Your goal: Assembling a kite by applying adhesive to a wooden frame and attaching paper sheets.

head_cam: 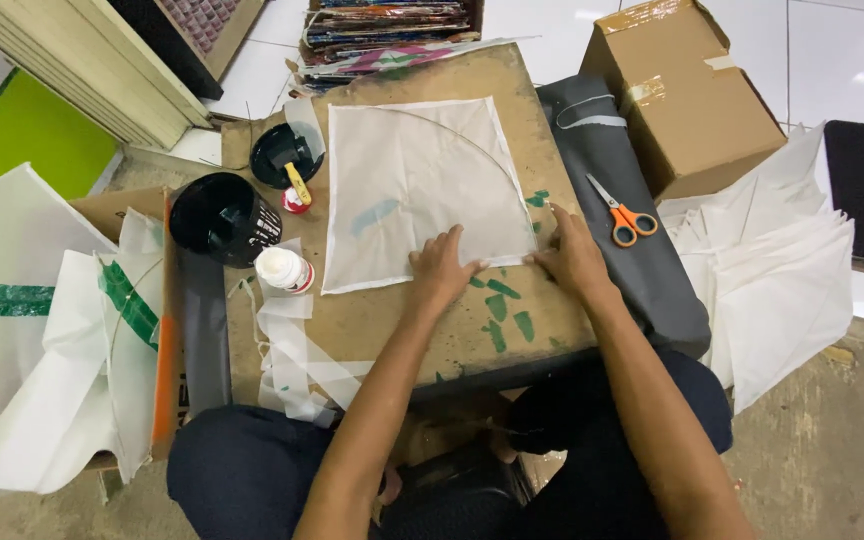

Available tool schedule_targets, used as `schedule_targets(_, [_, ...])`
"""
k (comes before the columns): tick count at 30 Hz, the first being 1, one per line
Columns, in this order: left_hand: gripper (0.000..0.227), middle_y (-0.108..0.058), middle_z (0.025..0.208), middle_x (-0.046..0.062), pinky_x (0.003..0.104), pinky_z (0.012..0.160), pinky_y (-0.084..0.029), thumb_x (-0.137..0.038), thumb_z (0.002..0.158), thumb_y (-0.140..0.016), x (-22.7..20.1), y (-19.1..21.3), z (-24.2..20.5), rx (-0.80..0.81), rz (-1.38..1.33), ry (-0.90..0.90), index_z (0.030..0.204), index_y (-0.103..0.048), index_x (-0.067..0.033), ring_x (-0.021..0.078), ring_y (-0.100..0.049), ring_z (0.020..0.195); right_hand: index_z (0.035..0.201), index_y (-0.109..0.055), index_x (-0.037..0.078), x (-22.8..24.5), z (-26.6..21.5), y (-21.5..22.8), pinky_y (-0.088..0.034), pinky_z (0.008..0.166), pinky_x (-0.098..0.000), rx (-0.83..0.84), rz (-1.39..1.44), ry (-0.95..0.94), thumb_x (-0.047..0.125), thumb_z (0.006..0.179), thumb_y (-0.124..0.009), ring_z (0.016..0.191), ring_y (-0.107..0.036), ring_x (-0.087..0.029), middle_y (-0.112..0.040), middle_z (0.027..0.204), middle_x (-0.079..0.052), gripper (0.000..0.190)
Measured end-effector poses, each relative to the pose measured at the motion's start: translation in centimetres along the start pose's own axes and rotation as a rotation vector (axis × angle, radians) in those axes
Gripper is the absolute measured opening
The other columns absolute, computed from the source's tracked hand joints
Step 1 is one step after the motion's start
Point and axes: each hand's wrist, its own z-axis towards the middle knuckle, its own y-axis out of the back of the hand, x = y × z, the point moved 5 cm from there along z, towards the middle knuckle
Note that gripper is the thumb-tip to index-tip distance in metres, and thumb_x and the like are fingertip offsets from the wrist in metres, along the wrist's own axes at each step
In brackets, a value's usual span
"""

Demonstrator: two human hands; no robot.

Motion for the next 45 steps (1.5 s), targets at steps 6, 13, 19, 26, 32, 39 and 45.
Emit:
schedule_targets(6, [0.074,-0.063,0.118,0.011,0.056,0.102,-0.035,-0.048,0.097,-0.060,0.4,-0.3,0.3,-0.026,-0.102,-0.007,0.155,-0.034,-0.0095,0.0282,-0.055,0.120,0.152,-0.043,0.013,-0.3,0.9,-0.5,-0.053,0.092,-0.0493,-0.006,-0.085,0.082,0.015,0.081,-0.084,0.108,-0.060,-0.036,-0.055,0.111,-0.013,0.082])
schedule_targets(13, [0.065,-0.060,0.111,0.008,0.054,0.096,-0.037,-0.035,0.096,-0.067,1.1,0.3,-0.8,-0.231,-0.086,-0.154,0.151,-0.041,-0.0117,0.0293,-0.053,0.114,0.143,-0.057,0.018,2.7,-0.1,-3.8,-0.041,0.093,-0.0461,-0.243,-0.114,0.321,0.046,0.085,-0.079,0.115,-0.052,-0.032,-0.055,0.122,-0.007,0.069])
schedule_targets(19, [0.083,-0.016,0.165,0.025,0.075,0.117,-0.007,-0.042,0.094,-0.071,1.0,0.9,-2.3,-0.280,-0.039,-0.101,0.159,-0.031,-0.0093,0.0495,-0.004,0.153,0.152,-0.049,0.022,4.0,-1.0,-4.6,-0.024,0.108,-0.0610,-0.319,-0.378,0.315,0.056,0.076,-0.079,0.143,-0.028,-0.040,-0.040,0.153,-0.014,0.088])
schedule_targets(26, [0.087,-0.008,0.167,0.028,0.078,0.115,0.000,-0.041,0.093,-0.072,4.2,1.2,-2.0,-0.313,-0.104,-0.055,0.161,-0.026,-0.0116,0.0491,0.003,0.154,0.159,-0.034,0.024,4.1,-0.7,-4.3,-0.016,0.115,-0.0707,-0.083,-0.242,0.147,0.055,0.084,-0.074,0.151,-0.013,-0.045,-0.026,0.164,-0.016,0.090])
schedule_targets(32, [0.084,-0.011,0.166,0.028,0.080,0.113,-0.002,-0.037,0.094,-0.073,6.7,2.2,-3.6,-0.352,-0.040,-0.090,0.160,-0.028,-0.0122,0.0511,-0.003,0.153,0.154,-0.044,0.021,6.3,-1.2,-4.8,-0.021,0.114,-0.0670,-0.176,-0.263,0.256,0.062,0.089,-0.065,0.149,-0.020,-0.043,-0.031,0.162,-0.014,0.079])
schedule_targets(39, [0.035,-0.045,0.152,0.002,0.079,0.115,-0.008,-0.044,0.095,-0.068,7.7,0.3,-1.5,-0.250,0.072,-0.202,0.123,-0.066,-0.0244,0.0328,-0.028,0.151,0.131,-0.065,0.030,6.9,0.2,-9.3,-0.034,0.108,-0.0562,-0.013,-0.218,0.506,0.026,0.077,-0.084,0.123,-0.057,-0.018,-0.073,0.107,0.014,0.058])
schedule_targets(45, [0.014,-0.052,0.141,-0.001,0.074,0.116,-0.015,-0.032,0.091,-0.073,8.3,-0.2,-1.4,-0.198,0.060,-0.205,0.103,-0.070,-0.0230,0.0318,-0.035,0.144,0.133,-0.065,0.020,7.7,0.2,-8.9,-0.036,0.104,-0.0517,0.045,-0.163,0.461,0.018,0.084,-0.079,0.107,-0.065,-0.019,-0.076,0.097,0.008,0.051])
